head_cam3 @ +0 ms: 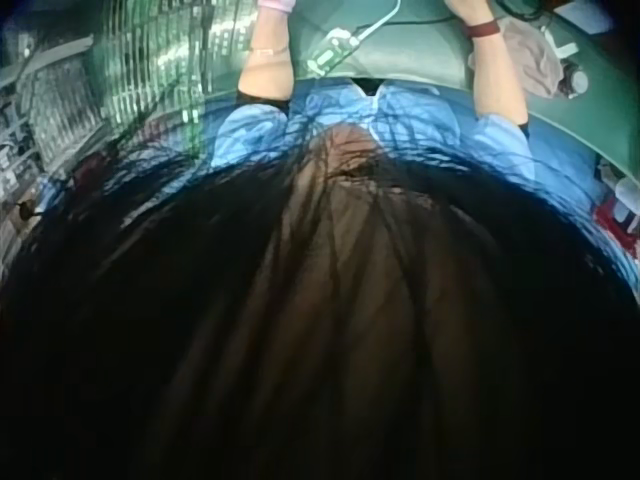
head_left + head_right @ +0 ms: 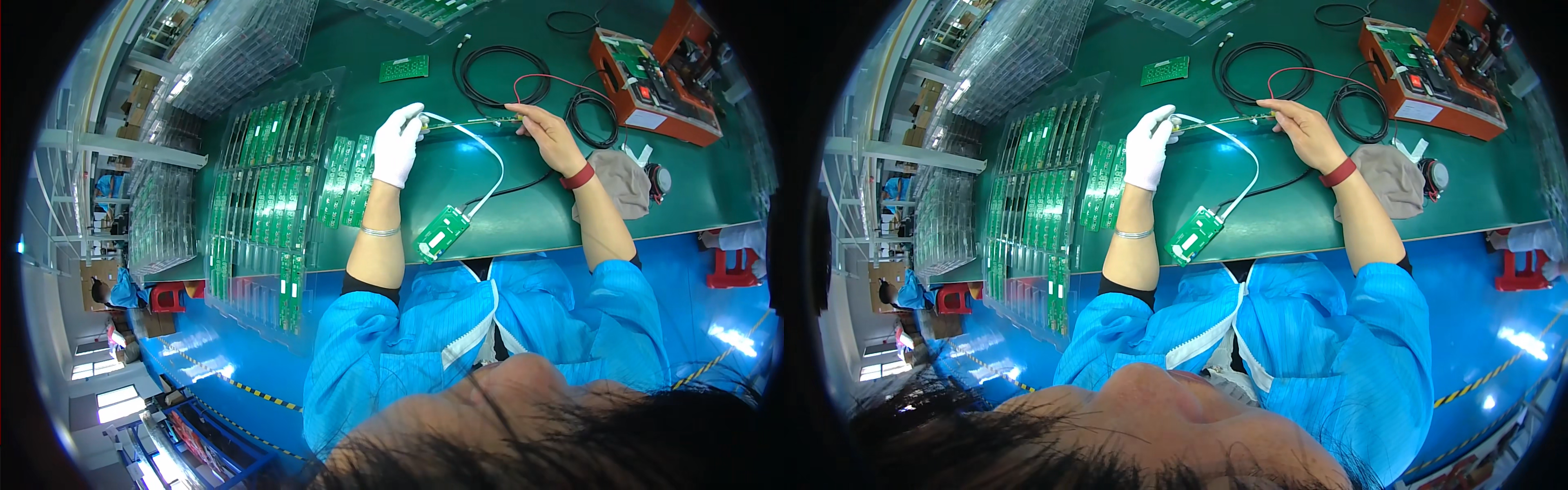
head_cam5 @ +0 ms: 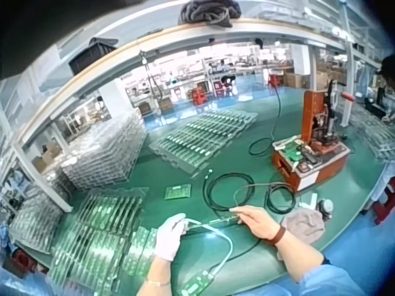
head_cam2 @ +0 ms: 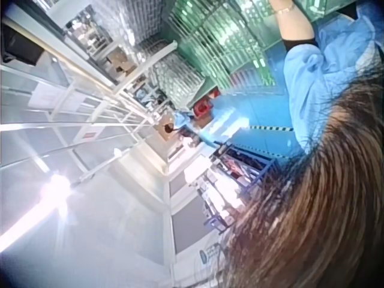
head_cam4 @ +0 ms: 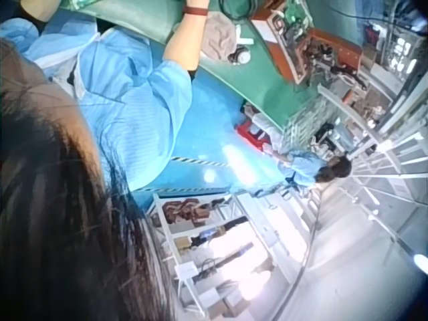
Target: Inspecting and testing LED circuit boards at a manual assembly station.
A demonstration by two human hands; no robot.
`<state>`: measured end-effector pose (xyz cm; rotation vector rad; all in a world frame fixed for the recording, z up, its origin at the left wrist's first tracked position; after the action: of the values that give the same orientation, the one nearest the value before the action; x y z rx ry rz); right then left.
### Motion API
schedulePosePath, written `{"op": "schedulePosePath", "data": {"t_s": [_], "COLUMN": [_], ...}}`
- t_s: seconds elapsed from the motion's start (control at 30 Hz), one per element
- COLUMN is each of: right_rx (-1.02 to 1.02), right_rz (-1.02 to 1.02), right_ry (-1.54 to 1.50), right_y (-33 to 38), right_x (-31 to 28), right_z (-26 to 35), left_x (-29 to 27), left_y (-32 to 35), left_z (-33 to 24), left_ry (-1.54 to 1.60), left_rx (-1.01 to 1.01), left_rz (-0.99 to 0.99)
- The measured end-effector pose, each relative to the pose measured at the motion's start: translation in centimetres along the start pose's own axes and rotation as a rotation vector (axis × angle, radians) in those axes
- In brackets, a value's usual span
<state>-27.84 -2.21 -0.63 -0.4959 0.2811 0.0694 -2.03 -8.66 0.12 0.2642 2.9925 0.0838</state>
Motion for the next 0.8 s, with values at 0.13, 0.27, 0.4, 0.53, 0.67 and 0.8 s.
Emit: {"op": "schedulePosePath", "data": {"t_s": [0.13,0.27,0.4,0.53,0.67,0.8], "right_rx": [0.009,0.007,0.006,0.041,0.078,0.093], "right_rz": [0.008,-0.002,-0.004,-0.037,-0.075,-0.102], "right_ry": [-0.002,-0.017,-0.025,-0.060,-0.152,-0.323], "right_y": [0.0,0.0,-0.1,0.1,0.1,0.1], "right_x": [0.0,0.0,0.0,-0.2,-0.1,0.6], "right_z": [0.0,-0.1,0.1,-0.4,-0.6,-0.1], "left_x": [0.0,-0.1,-0.1,0.0,-0.1,-0.1], "left_y": [-0.1,-0.1,-0.2,-0.1,0.0,0.1], "left_z": [0.1,0.0,0.2,0.3,0.8,1.2], "left_ry": [-0.001,-0.020,-0.014,0.019,0.060,0.087], "left_rx": [-0.004,0.020,0.043,-0.071,-0.199,-0.221], "left_rz": [-0.006,-0.007,-0.013,-0.022,-0.030,-0.021]}}
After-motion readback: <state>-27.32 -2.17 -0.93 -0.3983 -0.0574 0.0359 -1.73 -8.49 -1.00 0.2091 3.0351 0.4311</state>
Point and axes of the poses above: each hand's wrist, its own y-axis away from the middle knuckle, its own x-axis out of the palm, z = x × y, the point moved 7 cm from there along -y, towards the middle knuckle, and after that the axes turned 13 degrees about -x, right-handed, at the moved point
